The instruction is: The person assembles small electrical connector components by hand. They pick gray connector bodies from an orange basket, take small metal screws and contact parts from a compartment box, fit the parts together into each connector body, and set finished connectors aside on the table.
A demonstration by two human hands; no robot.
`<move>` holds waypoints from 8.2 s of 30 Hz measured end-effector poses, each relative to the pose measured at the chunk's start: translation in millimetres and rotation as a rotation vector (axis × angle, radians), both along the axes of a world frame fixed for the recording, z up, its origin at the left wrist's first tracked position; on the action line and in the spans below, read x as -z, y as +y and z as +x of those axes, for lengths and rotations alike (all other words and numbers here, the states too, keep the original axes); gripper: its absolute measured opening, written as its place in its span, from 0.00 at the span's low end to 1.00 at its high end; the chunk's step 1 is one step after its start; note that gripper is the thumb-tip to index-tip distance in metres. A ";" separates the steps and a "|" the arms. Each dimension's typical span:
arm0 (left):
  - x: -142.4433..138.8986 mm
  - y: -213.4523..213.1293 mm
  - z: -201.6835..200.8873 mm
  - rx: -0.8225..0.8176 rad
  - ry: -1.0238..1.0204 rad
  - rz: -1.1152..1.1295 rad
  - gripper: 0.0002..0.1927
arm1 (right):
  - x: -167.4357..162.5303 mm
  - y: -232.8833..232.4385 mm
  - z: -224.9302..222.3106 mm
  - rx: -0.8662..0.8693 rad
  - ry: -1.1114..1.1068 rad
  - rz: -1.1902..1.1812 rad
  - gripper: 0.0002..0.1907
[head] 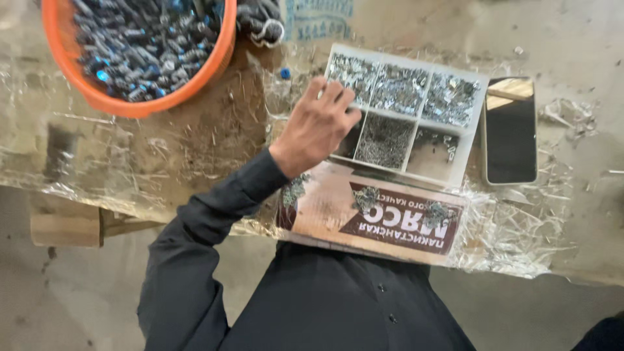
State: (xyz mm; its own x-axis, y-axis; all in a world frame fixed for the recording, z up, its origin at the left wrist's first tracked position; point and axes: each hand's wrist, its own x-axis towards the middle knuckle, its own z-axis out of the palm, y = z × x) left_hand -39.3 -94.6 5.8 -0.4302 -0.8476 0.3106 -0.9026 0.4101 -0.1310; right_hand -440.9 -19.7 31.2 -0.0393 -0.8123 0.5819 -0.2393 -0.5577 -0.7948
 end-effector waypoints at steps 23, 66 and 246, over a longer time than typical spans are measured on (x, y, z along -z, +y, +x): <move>-51.2 13.5 -4.5 0.006 0.456 0.214 0.11 | -37.7 -89.7 153.8 -0.156 0.655 -0.308 0.11; -13.8 26.8 -50.1 -0.146 1.075 0.025 0.20 | -7.7 -128.9 179.5 -0.277 0.666 0.051 0.06; -5.5 38.7 -30.5 -0.047 0.854 -0.272 0.19 | -8.5 -103.8 195.8 -0.354 0.345 0.299 0.05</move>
State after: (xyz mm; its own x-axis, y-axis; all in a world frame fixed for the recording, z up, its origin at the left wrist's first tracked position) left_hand -69.8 -55.8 11.3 0.0722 -0.7089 0.7016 -0.7521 0.4233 0.5052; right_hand -245.1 -123.5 39.7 0.4163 -0.8725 0.2560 -0.3524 -0.4143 -0.8391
